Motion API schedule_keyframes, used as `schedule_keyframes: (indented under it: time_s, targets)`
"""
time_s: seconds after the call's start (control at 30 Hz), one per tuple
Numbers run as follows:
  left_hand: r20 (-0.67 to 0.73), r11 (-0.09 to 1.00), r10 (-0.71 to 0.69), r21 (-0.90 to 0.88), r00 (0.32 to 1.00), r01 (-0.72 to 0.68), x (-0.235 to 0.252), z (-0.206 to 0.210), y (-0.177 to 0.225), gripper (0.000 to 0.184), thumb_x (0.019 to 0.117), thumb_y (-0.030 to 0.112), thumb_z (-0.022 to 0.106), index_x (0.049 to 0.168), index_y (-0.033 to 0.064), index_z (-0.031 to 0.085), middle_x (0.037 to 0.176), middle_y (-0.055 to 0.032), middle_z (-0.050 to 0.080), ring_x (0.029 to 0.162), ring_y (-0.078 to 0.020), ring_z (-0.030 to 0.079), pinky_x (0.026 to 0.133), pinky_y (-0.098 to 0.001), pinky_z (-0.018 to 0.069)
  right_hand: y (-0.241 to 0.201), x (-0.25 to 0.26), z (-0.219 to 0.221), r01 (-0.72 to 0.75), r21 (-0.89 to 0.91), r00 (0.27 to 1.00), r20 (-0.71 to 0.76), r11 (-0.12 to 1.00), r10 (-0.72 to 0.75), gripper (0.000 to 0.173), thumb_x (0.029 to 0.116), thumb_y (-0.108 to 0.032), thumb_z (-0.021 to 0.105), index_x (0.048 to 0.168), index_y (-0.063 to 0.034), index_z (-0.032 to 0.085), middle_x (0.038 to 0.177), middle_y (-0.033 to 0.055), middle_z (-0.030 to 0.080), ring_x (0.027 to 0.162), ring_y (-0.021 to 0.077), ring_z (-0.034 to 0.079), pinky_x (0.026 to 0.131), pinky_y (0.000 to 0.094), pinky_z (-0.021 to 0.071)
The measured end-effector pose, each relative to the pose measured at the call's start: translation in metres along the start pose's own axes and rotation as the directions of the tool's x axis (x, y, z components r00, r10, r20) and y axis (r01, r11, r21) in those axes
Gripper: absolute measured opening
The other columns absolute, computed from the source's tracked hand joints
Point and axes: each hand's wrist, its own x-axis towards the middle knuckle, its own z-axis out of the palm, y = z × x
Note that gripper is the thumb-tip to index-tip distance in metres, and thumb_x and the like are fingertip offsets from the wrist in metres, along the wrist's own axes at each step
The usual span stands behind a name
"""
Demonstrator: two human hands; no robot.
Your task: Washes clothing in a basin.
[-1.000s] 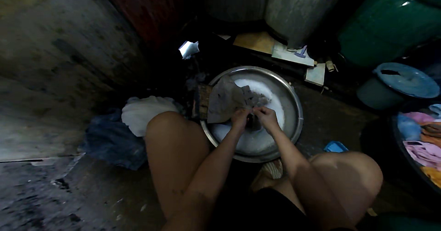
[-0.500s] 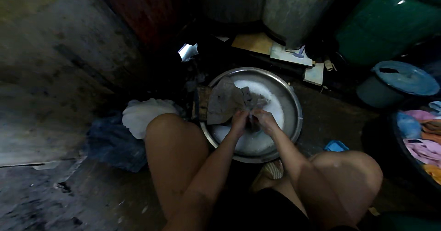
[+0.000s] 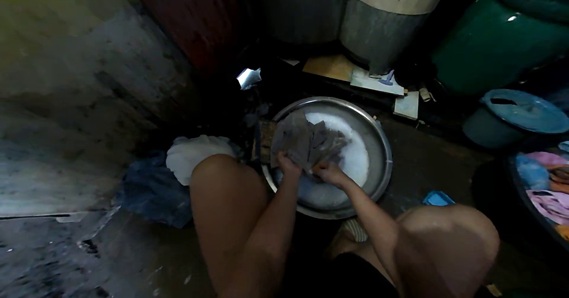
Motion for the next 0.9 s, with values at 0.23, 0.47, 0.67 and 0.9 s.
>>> schedule_keyframes:
  time_s: [0.23,0.47,0.67,0.9]
  targets:
    - [0.571,0.987,-0.151,0.044,0.807,0.154,-0.038,0.028,0.060,0.080,0.0921,0.083,0.027,0.133,0.0209,0.057,0.116,-0.0065,0.071,0.105,-0.0229,0.069,0.086,-0.0475,0.0602,-0.036,-0.022,-0.060,0.186,0.167,0.972,-0.178,0.968,-0.156,0.036,0.1074,-0.027,0.053,0.123,0.0035,0.064,0.110,0.0155,0.068,0.096,0.0183,0.067,0.088,0.0361,0.0564]
    - [0.652,0.100,-0.328,0.743,0.684,-0.661,-0.106,0.061,0.128,0.041,0.1076,0.039,0.051,0.132,0.0066,0.060,0.106,-0.0104,0.068,0.090,-0.0150,0.064,0.083,-0.0378,0.0552,-0.041,-0.025,-0.096,0.281,0.451,0.848,-0.530,0.847,0.001,0.053,0.1077,-0.046,0.048,0.141,-0.0051,0.054,0.128,0.0177,0.062,0.102,0.0272,0.067,0.084,0.0440,0.0572]
    - [0.793,-0.049,-0.431,0.457,0.431,-0.888,-0.119,0.076,0.157,0.030,0.0999,0.022,0.067,0.125,0.0067,0.065,0.110,-0.0061,0.071,0.100,-0.0109,0.067,0.092,-0.0365,0.0565,-0.042,-0.023,-0.085,0.259,0.384,0.887,-0.458,0.886,-0.060,0.062,0.1068,-0.055,0.041,0.147,-0.0084,0.051,0.135,0.0182,0.063,0.121,0.0296,0.062,0.100,0.0507,0.0506]
    - [0.721,0.782,-0.220,0.533,0.657,-0.323,-0.082,0.035,0.124,0.053,0.1057,0.057,0.038,0.122,0.0132,0.062,0.099,-0.0015,0.073,0.090,-0.0120,0.071,0.077,-0.0325,0.0621,-0.049,-0.044,-0.108,0.353,0.678,0.910,-0.409,0.645,-0.068,0.020,0.1098,-0.024,0.046,0.123,-0.0125,0.055,0.096,-0.0034,0.067,0.058,-0.0007,0.048,0.051,0.0164,0.0414]
